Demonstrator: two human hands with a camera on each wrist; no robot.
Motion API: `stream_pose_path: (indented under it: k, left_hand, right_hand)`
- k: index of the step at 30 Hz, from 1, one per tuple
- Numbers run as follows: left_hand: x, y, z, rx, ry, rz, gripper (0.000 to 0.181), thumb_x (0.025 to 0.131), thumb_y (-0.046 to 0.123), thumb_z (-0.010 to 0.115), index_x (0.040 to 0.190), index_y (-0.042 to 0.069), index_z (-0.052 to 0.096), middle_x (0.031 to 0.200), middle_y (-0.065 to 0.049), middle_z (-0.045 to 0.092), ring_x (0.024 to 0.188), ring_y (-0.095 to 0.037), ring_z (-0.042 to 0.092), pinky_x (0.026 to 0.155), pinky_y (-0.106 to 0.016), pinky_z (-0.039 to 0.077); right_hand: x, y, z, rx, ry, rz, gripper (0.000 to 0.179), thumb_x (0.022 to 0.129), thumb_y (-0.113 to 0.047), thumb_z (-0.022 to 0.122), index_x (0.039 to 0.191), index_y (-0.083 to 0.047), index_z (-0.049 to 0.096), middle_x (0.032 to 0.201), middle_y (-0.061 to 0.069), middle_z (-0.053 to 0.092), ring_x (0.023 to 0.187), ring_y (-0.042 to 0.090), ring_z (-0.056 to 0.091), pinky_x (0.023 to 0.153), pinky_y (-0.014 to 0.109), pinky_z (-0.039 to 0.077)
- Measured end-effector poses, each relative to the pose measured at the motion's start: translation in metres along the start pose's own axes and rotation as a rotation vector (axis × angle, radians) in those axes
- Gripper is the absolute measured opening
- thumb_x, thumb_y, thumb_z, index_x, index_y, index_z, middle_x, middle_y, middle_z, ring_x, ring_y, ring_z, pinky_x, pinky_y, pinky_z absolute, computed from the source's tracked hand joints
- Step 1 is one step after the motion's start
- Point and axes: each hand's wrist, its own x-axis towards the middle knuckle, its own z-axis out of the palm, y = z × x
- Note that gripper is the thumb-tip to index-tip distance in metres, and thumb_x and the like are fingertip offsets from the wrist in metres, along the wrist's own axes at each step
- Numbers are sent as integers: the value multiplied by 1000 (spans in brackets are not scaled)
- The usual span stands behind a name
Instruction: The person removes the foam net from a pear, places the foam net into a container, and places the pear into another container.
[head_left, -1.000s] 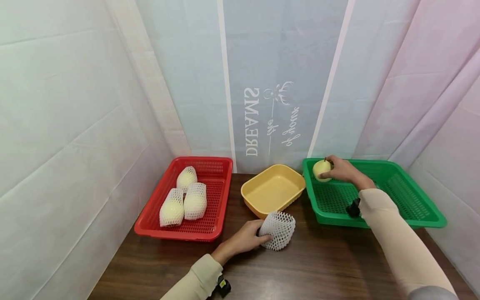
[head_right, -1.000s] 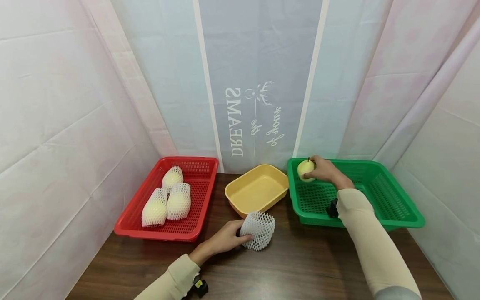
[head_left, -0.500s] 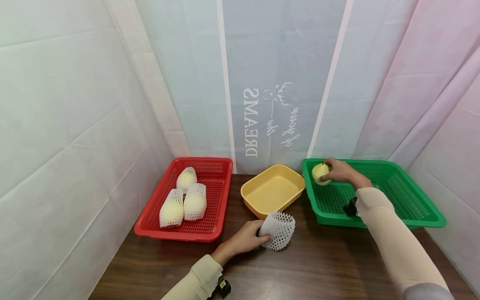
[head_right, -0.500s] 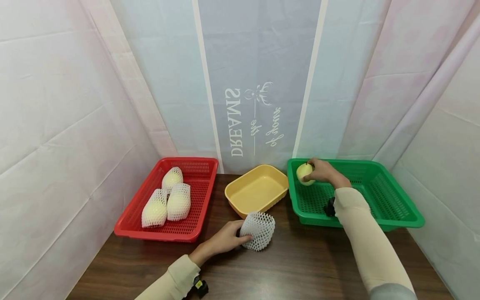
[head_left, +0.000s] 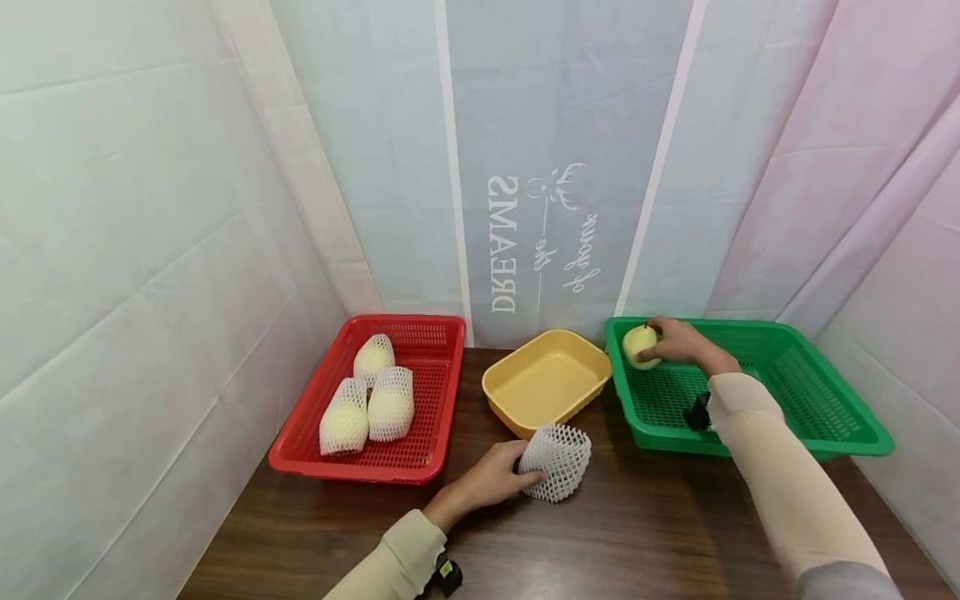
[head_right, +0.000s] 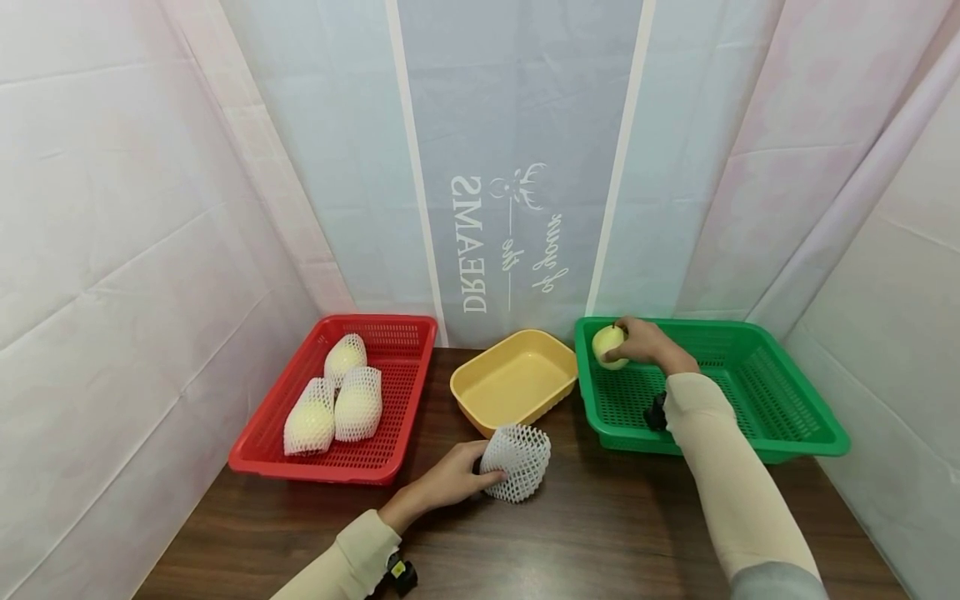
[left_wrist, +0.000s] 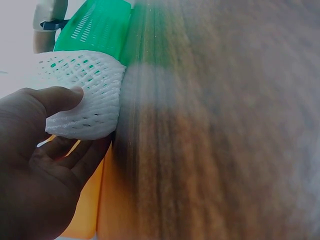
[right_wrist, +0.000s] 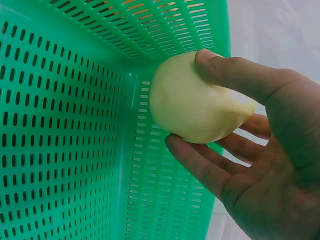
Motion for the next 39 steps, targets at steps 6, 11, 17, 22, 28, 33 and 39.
stream_pose_path:
  k: [6,11,17,22,28,33,39]
  left_hand:
    - [0,1,0,-3,-1,-5,26,99,22,78,122,12,73,117,1,77,103,1,65,92,-21,54]
    - [0,2,-1,-2,-3,-7,25,99,22,78,121,12,73,116,1,77,101,2,65,91,-20,54]
    - [0,3,-1,3,-4,-8,25,99,22,78,121,12,73,116,1,77,102,1,65,92,-20,54]
    - [0,4,-2,4,-4,-9,25,99,21,78,121,11,73,116,0,77,102,1,65,92,-20,54]
    - [0,4,-2,13,6,-4,25,99,21,78,121,11,73,116,0,77,102,1,65,92,-20,54]
    - [1,4,-2,20,16,0,24,99,22,77,121,11,73,116,1,76,103,0,65,93,-21,54]
    - [2,6,-3,7,37,7,25,100,19,77,123,12,73,119,-1,76,107,-1,65,96,-23,54]
  right_hand:
    - [1,-1,1,-6,-3,-9,83,96,-31,79,150,18,40,142,43,51,115,51,59,87,58,54]
    - [4,1,3,-11,-18,-1,83,96,-30,79,151,18,39,141,43,51,114,50,59,87,57,54]
    - [8,4,6,-11,-39,19,83,96,-31,79,151,17,40,140,42,51,112,48,60,84,55,55]
    - [9,4,8,-9,-54,16,82,96,-31,79,150,17,40,138,41,53,109,46,61,83,53,55]
    - [10,5,10,-4,-74,18,83,95,-31,80,150,17,40,141,42,51,111,48,60,83,52,56]
    - [11,8,12,10,-92,17,80,94,-28,80,148,17,42,145,44,46,114,50,60,83,52,56]
    - [12,11,15,29,-111,17,79,95,-26,80,148,17,41,145,45,46,112,48,61,84,53,57]
